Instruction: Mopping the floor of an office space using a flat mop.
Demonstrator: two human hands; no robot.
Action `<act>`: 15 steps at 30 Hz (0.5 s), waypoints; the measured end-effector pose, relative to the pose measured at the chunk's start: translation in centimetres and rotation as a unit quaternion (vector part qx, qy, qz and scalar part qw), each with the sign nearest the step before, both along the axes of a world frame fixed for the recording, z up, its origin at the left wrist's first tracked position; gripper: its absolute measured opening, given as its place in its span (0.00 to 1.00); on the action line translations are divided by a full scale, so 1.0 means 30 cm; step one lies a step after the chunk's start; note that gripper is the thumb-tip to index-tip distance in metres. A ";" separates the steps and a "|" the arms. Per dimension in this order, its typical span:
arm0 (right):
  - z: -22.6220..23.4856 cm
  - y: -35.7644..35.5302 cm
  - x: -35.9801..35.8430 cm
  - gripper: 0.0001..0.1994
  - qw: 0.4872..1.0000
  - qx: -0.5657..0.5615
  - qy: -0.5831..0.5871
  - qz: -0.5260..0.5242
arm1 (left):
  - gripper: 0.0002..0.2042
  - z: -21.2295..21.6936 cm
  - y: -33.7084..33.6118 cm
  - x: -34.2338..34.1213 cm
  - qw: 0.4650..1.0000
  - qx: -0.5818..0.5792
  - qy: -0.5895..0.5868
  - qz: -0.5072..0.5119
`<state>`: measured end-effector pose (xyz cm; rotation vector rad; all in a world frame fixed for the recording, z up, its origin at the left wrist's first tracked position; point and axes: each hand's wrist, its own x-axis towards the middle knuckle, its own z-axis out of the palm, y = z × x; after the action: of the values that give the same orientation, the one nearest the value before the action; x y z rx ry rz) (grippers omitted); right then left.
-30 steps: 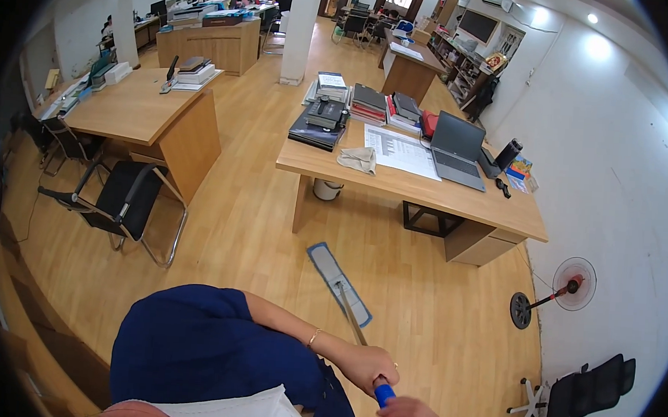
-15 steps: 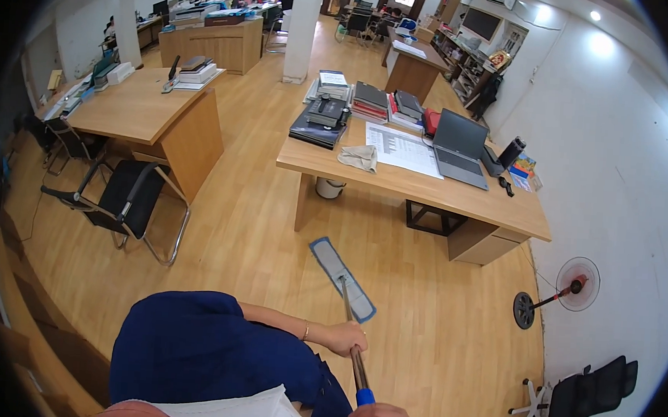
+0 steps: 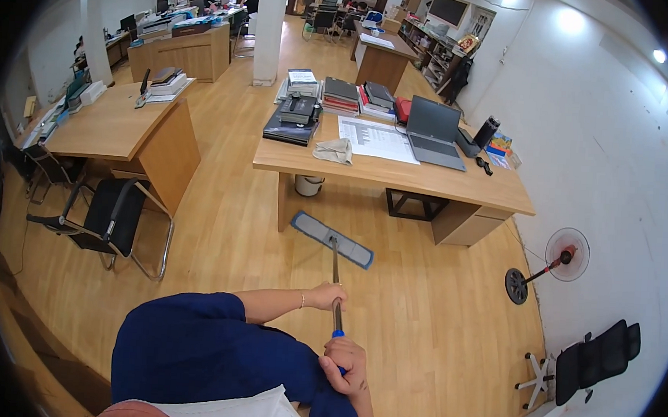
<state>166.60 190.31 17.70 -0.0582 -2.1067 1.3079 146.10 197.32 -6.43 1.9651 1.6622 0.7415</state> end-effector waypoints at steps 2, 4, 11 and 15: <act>-0.002 -0.003 0.030 0.11 1.000 -0.002 -0.006 0.001 | 0.06 -0.025 0.007 0.019 1.000 0.001 -0.013 -0.002; 0.004 -0.012 0.083 0.12 1.000 -0.012 -0.019 0.005 | 0.07 -0.052 -0.006 0.073 0.999 -0.006 -0.032 -0.001; 0.124 -0.033 0.354 0.14 0.999 -0.031 -0.012 0.025 | 0.06 -0.011 -0.074 0.354 0.992 0.084 -0.093 -0.029; 0.200 -0.050 0.530 0.12 0.995 -0.032 0.044 0.082 | 0.10 0.177 -0.159 0.509 0.986 0.052 -0.126 -0.095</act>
<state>182.51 188.81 23.71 0.1458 -2.0295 1.4471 161.38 192.56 -1.12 1.9723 1.2940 0.9742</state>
